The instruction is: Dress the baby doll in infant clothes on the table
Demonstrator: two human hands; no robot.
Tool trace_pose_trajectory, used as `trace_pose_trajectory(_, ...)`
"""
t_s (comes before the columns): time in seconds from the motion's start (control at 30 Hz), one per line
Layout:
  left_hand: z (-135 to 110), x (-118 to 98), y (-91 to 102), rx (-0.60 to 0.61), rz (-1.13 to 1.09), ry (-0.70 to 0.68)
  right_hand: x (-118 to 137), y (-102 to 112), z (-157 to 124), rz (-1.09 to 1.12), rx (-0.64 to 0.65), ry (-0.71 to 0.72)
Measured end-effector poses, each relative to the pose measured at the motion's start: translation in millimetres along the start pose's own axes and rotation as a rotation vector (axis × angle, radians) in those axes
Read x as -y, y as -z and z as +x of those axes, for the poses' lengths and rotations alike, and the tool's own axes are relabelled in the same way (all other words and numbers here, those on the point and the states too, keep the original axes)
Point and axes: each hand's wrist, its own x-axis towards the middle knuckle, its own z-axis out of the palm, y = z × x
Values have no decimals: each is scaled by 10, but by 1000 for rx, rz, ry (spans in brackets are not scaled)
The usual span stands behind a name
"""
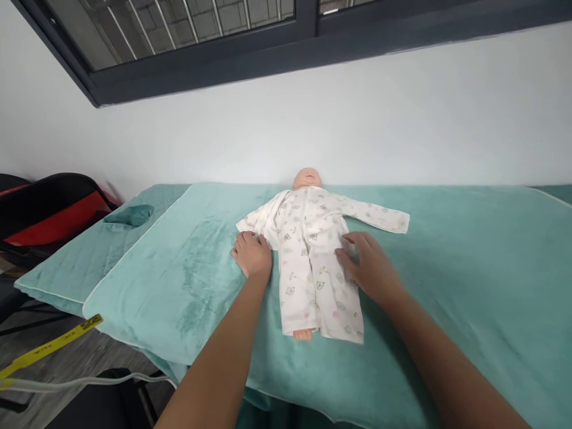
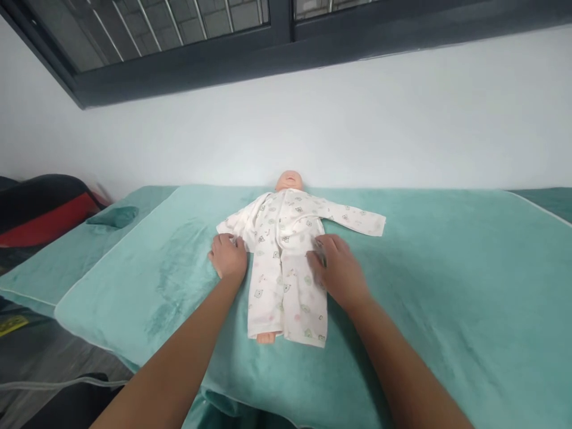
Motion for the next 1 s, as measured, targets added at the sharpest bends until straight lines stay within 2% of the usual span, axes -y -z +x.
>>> trace_pose_trajectory(0.13, -8, 8, 14, 9, -21, 2, -102, -126, -40, -86, 91, -31)
trace_pose_trajectory(0.23, -22, 15, 34, 16, -41, 0, -75, -164, -12, -41, 82, -55)
trace_pose_trajectory(0.33, -39, 21, 54, 13, -57, 14, -26, -115, -83, 59, 23, -44)
trace_pose_trajectory(0.53, -56, 28, 59, 4, -12, 71, 43, 0, -288, 218, 78, -28)
trace_pose_trajectory(0.67, -30, 27, 69, 41, -2, 84, -9, -7, -237, 425, -28, -200)
trace_pose_trajectory(0.8, 21, 33, 87, 148, -114, 32, -113, -35, -146, 565, -133, -416)
trace_pose_trajectory(1.0, 105, 83, 161, 237, -296, -12, -142, -24, -117, 673, -146, -484)
